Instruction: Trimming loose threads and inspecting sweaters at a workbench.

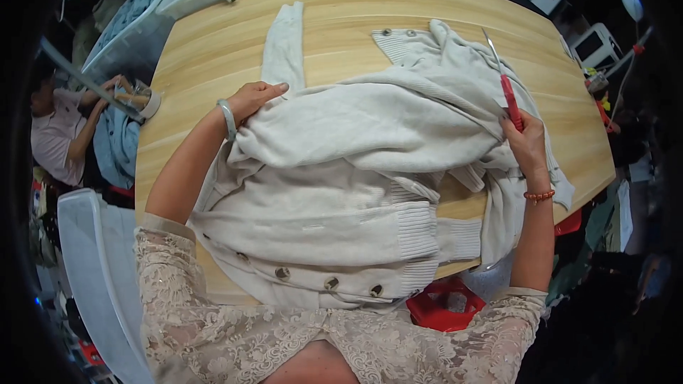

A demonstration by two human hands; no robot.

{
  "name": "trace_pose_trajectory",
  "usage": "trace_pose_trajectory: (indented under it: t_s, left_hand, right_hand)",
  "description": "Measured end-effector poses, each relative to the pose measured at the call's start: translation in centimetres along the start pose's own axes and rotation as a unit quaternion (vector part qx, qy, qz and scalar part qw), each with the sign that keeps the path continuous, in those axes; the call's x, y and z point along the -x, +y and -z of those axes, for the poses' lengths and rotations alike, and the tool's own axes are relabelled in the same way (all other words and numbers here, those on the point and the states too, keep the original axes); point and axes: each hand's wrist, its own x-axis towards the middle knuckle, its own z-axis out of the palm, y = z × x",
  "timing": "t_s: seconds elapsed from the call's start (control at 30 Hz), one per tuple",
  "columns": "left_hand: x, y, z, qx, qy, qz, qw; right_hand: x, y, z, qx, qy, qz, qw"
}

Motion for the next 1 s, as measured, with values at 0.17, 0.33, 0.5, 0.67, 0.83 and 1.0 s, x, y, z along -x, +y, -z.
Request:
trace_pose_trajectory:
  t_s: [0.17, 0.33, 0.5, 0.67, 0.83, 1.0]
  left_hand:
    - [-6.1, -3.1, 0.4, -0.144, 0.000, -0.163, 0.976]
    - [3.7, 2.4, 1.4, -0.215, 0.350, -0.446, 0.795]
    - [15.3, -1.3, 1.9, -0.285, 0.437, -0.547, 0.655]
    - [20.2, -9.7, 1.8, -0.242, 0.071, -0.328, 0.910]
    - [16.4, -7.5, 1.7, -0.046, 0.082, -0.261, 0.961]
    - [9.2, -6.1, 2.3, -0.040, -0.022, -0.189, 0.981]
  right_hand:
    - [1.4, -1.5, 1.7, -0.038, 0.032, 0.024, 0.998]
    - [3.3, -1.9, 3.3, -0.072, 0.089, 0.068, 0.991]
    - [10.3, -2.4, 6.0, -0.101, -0.067, 0.028, 0.992]
    - [14.4, -1.2, 3.4, -0.035, -0.266, -0.071, 0.961]
    - [9.8, -3.1, -0.6, -0.030, -0.047, 0.021, 0.998]
    - [2.7, -4.3, -4.8, 0.046, -0.123, 0.109, 0.985]
